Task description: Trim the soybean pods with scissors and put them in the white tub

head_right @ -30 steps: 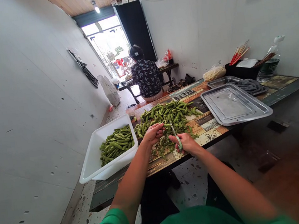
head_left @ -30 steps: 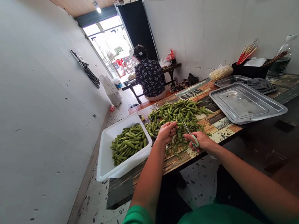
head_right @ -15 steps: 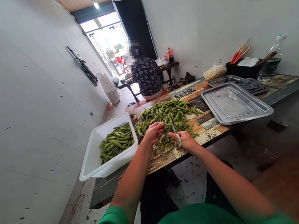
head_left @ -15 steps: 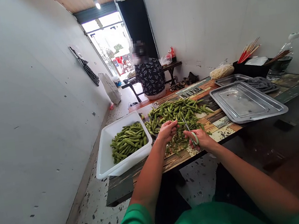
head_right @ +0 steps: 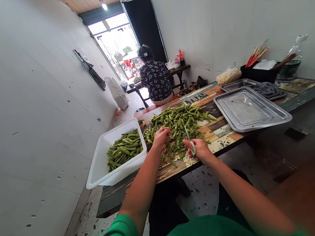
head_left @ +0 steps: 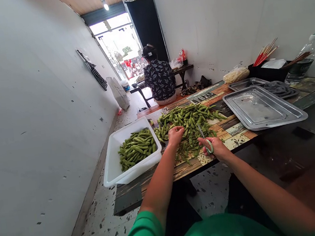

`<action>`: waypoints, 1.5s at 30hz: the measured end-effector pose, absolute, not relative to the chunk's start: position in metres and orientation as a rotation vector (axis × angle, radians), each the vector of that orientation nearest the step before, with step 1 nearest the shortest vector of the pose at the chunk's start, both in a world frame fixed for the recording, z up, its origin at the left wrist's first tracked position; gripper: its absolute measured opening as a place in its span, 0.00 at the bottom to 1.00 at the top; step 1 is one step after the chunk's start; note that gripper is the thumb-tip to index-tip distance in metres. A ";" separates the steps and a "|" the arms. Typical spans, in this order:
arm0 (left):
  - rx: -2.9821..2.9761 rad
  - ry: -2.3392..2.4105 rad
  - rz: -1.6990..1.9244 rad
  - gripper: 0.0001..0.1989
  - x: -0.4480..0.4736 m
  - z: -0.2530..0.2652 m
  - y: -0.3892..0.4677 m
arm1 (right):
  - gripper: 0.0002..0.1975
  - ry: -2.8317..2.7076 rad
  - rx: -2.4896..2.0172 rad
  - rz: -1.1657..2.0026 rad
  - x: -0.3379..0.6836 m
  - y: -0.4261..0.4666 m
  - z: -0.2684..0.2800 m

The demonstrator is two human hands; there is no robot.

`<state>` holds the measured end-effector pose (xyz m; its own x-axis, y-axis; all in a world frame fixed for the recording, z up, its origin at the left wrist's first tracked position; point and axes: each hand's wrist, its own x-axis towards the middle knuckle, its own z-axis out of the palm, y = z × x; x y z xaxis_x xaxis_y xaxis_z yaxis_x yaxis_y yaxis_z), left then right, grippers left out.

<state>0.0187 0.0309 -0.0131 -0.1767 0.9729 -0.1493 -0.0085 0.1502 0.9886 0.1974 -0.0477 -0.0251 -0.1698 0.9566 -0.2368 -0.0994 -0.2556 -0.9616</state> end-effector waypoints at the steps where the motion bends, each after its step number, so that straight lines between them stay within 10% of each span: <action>1: 1.221 1.565 1.176 0.04 0.021 -0.017 0.032 | 0.22 -1.101 -1.216 1.569 0.198 -0.048 -0.025; 9: 2.030 2.057 0.535 0.12 0.034 -0.026 0.038 | 0.23 -1.158 -1.206 1.570 0.200 -0.049 -0.025; 16: 1.764 1.715 0.997 0.14 0.022 -0.020 0.029 | 0.21 -1.293 -1.277 1.580 0.199 -0.046 -0.019; 45: 1.141 1.155 1.015 0.18 0.024 -0.001 0.009 | 0.22 -1.380 -1.372 1.465 0.199 -0.043 -0.015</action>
<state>0.0240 0.0087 -0.0012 0.1377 0.9798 -0.1450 -0.0185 0.1489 0.9887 0.1988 -0.0427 -0.0154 -0.2024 0.9521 -0.2293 0.1714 -0.1961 -0.9655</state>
